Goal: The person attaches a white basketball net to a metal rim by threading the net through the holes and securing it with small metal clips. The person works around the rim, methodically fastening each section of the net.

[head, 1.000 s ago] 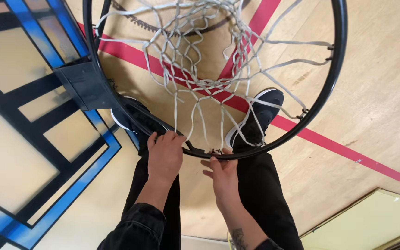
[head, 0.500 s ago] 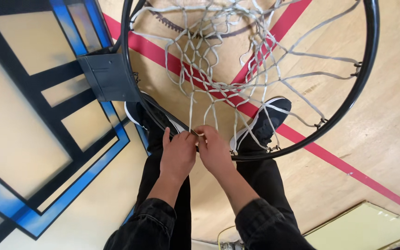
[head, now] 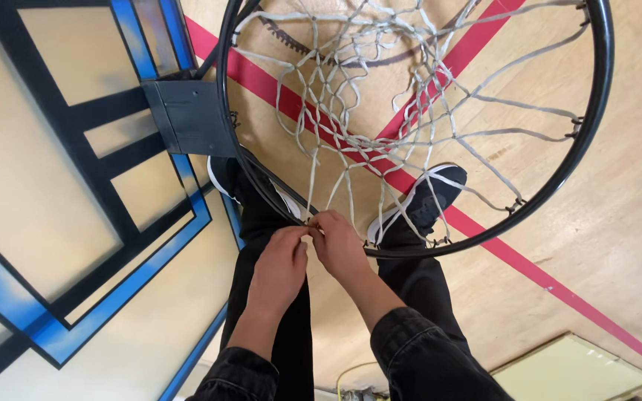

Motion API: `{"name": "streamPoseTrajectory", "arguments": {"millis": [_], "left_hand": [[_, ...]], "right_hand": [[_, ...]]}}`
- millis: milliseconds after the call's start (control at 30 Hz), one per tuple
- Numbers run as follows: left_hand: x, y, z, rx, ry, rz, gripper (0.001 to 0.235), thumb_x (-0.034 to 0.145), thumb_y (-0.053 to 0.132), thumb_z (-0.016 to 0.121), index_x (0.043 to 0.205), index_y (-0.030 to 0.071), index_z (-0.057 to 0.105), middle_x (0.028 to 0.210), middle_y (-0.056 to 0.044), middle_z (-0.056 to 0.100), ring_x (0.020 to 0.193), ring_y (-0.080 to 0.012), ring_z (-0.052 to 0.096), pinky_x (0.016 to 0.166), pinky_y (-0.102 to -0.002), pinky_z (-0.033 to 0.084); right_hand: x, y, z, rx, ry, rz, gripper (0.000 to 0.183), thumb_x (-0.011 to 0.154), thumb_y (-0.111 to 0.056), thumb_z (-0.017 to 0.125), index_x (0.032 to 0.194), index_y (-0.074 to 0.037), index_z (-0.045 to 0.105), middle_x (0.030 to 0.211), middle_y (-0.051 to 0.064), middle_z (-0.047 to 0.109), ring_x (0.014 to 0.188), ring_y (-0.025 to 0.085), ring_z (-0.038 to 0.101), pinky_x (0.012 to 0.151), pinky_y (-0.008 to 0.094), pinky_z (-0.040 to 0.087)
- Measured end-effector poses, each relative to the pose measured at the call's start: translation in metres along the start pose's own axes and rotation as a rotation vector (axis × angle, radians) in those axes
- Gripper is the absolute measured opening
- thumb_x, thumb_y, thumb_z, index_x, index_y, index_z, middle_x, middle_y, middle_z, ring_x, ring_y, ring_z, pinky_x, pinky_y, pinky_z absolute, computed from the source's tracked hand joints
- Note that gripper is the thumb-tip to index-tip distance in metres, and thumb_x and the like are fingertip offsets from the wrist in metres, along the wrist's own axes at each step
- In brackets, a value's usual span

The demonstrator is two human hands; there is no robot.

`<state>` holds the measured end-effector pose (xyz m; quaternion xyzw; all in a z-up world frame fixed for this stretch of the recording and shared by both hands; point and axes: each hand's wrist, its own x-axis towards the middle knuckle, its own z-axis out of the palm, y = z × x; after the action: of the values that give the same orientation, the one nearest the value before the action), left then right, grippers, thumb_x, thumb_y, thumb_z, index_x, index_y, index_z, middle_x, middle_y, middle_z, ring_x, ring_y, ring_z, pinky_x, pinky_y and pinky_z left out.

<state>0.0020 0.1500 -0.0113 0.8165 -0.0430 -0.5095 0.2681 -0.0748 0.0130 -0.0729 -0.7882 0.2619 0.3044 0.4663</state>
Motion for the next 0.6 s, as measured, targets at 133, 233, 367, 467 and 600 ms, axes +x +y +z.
{"name": "streamPoseTrajectory", "arguments": {"millis": [133,233,367,467,600], "left_hand": [[-0.018,-0.031,0.031,-0.345,0.065,-0.259,0.032,0.101,0.024,0.060,0.131,0.016,0.069,0.124,-0.012,0.068,0.124,-0.0291,0.066,0.103,-0.041,0.055],[-0.035,0.015,0.025,-0.771,0.133,-0.608,0.037,0.105,0.021,0.051,0.138,0.014,0.067,0.138,-0.010,0.070,0.133,-0.0270,0.063,0.099,-0.041,0.058],[-0.028,0.013,0.061,-0.967,0.224,-0.669,0.043,0.104,0.019,0.048,0.145,0.010,0.059,0.138,-0.006,0.064,0.128,-0.0187,0.061,0.097,-0.036,0.054],[-0.008,0.006,0.077,-1.117,0.309,-0.585,0.045,0.107,0.008,0.044,0.151,0.005,0.051,0.145,-0.014,0.059,0.137,-0.0287,0.055,0.101,-0.043,0.052],[0.012,0.011,0.078,-1.341,0.309,-0.591,0.039,0.106,0.006,0.046,0.141,0.007,0.061,0.134,-0.014,0.069,0.129,-0.0307,0.065,0.101,-0.053,0.055]], "right_hand": [[0.014,0.013,0.006,0.000,-0.052,-0.073,0.011,0.096,-0.009,0.062,0.103,-0.009,0.070,0.103,0.013,0.069,0.099,0.035,0.072,0.086,0.042,0.058],[0.019,0.016,0.003,-0.006,-0.027,-0.043,0.009,0.092,-0.012,0.066,0.099,-0.010,0.072,0.103,0.013,0.068,0.098,0.035,0.072,0.084,0.042,0.059],[0.021,0.022,0.009,0.017,-0.032,-0.024,0.011,0.090,-0.015,0.065,0.096,-0.012,0.074,0.107,0.009,0.065,0.098,0.034,0.069,0.086,0.044,0.055],[0.022,0.026,0.004,-0.036,-0.063,-0.073,0.009,0.089,-0.017,0.070,0.096,-0.013,0.075,0.105,0.013,0.067,0.100,0.039,0.069,0.091,0.045,0.055],[0.030,0.033,-0.003,-0.022,-0.141,-0.138,0.012,0.089,-0.019,0.072,0.098,-0.013,0.075,0.105,0.015,0.069,0.101,0.042,0.068,0.093,0.048,0.054]]}}
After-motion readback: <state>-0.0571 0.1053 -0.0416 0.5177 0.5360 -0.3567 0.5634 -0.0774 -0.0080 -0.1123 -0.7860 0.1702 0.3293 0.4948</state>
